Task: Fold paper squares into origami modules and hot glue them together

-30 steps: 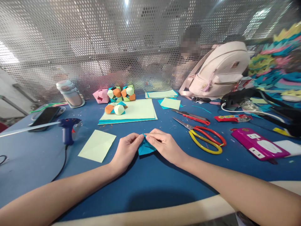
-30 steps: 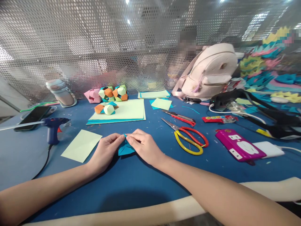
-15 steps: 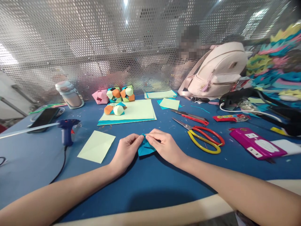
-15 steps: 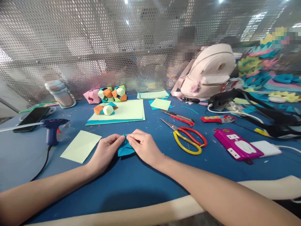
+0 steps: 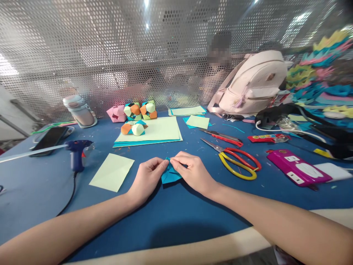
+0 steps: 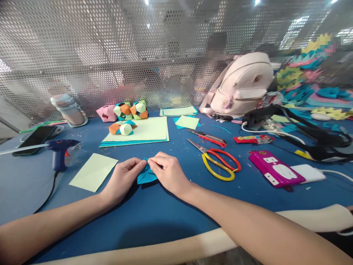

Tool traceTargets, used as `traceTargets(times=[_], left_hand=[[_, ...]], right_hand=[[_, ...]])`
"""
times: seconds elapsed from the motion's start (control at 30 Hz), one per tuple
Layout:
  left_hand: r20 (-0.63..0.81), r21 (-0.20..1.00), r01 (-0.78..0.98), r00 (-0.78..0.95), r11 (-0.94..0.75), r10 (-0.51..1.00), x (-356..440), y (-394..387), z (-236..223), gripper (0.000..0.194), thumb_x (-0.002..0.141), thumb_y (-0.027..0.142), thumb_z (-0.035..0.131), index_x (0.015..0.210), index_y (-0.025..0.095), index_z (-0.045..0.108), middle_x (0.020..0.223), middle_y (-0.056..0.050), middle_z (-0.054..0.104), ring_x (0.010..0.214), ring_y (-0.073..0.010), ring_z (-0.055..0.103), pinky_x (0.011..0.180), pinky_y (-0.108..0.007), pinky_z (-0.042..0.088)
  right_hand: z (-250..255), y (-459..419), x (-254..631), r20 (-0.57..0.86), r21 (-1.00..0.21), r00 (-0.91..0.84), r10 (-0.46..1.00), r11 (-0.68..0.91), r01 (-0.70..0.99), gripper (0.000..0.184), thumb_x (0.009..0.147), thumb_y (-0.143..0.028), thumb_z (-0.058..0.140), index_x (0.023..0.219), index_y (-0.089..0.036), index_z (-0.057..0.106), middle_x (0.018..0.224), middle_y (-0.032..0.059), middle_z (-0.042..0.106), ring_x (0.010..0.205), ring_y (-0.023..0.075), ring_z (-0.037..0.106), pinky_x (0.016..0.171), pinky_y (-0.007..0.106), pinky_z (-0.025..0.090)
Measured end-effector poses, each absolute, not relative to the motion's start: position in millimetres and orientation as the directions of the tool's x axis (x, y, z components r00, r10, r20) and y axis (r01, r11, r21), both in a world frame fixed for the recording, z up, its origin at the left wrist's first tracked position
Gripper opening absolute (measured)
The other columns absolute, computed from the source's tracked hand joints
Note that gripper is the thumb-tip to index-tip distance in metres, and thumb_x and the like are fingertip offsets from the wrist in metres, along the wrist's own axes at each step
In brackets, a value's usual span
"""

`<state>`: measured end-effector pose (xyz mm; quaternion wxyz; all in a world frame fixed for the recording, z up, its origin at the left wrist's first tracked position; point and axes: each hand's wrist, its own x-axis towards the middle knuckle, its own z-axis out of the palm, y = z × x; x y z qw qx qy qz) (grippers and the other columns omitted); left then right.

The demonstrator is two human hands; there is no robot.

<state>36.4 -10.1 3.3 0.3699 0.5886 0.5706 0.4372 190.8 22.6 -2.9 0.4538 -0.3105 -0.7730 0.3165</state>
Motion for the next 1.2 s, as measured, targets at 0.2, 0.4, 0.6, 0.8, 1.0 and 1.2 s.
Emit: traceTargets(times=[0.2, 0.4, 0.6, 0.8, 1.0, 1.2], left_hand=[[0.073, 0.944, 0.326, -0.05, -0.053, 0.996, 36.5, -9.5, 2.8, 0.033, 0.076, 0.046, 0.059, 0.066, 0.015, 0.063, 0.064, 0.0, 0.057, 0.063, -0.013, 0.046, 0.059, -0.023, 0.038], [0.03, 0.965, 0.261, 0.026, -0.035, 0.999, 36.2, -12.0, 5.6, 0.035, 0.081, 0.046, 0.053, 0.089, 0.015, 0.069, 0.069, -0.001, 0.06, 0.062, -0.0125, 0.045, 0.057, -0.023, 0.037], [0.018, 0.968, 0.249, 0.076, -0.036, 0.997, 35.6, -11.0, 3.1, 0.033, 0.082, 0.044, 0.053, 0.089, 0.016, 0.068, 0.065, 0.002, 0.054, 0.057, -0.0104, 0.039, 0.053, -0.022, 0.033], [0.054, 0.935, 0.349, 0.028, -0.06, 0.998, 36.7, -10.9, 3.9, 0.029, 0.08, 0.042, 0.055, 0.069, 0.016, 0.063, 0.057, 0.003, 0.048, 0.055, -0.0108, 0.037, 0.051, -0.023, 0.031], [0.01, 0.957, 0.289, -0.027, -0.002, 1.0, 38.0, -10.7, 4.7, 0.03, 0.076, 0.043, 0.059, 0.066, 0.015, 0.062, 0.056, 0.003, 0.049, 0.053, -0.0096, 0.037, 0.049, -0.022, 0.03], [-0.092, 0.994, 0.068, 0.085, 0.086, 0.992, 37.3, -9.7, 2.5, 0.025, 0.077, 0.038, 0.058, 0.087, 0.017, 0.068, 0.065, 0.002, 0.056, 0.058, -0.01, 0.044, 0.056, -0.022, 0.037]], right_hand=[[-5.1, 23.4, 190.2, 0.508, -0.772, -0.395, 0.765, 0.608, 0.186, 0.027, 0.088, -0.022, 0.048, 0.066, -0.015, 0.063, 0.064, 0.0009, 0.05, 0.061, 0.0112, 0.048, 0.058, 0.024, 0.039], [-6.3, 26.5, 192.0, 0.496, -0.781, -0.373, 0.784, 0.591, 0.203, 0.026, 0.088, -0.021, 0.048, 0.07, -0.014, 0.065, 0.067, 0.002, 0.053, 0.064, 0.0118, 0.05, 0.06, 0.024, 0.039], [-5.7, 27.2, 193.7, 0.496, -0.789, -0.357, 0.792, 0.582, 0.197, 0.027, 0.088, -0.023, 0.048, 0.068, -0.015, 0.065, 0.066, 0.0016, 0.053, 0.062, 0.0116, 0.05, 0.059, 0.024, 0.04], [-7.0, 25.9, 192.5, 0.518, -0.766, -0.366, 0.773, 0.61, 0.203, 0.025, 0.087, -0.022, 0.049, 0.071, -0.015, 0.066, 0.066, 0.0019, 0.054, 0.063, 0.012, 0.05, 0.06, 0.024, 0.04], [-8.2, 26.3, 191.2, 0.522, -0.767, -0.372, 0.767, 0.614, 0.189, 0.025, 0.087, -0.021, 0.049, 0.069, -0.015, 0.065, 0.065, 0.0013, 0.053, 0.062, 0.0118, 0.049, 0.059, 0.024, 0.039], [-7.2, 28.2, 193.0, 0.513, -0.766, -0.36, 0.779, 0.605, 0.217, 0.026, 0.088, -0.021, 0.048, 0.071, -0.015, 0.067, 0.067, 0.0021, 0.054, 0.063, 0.0118, 0.05, 0.059, 0.024, 0.04]])
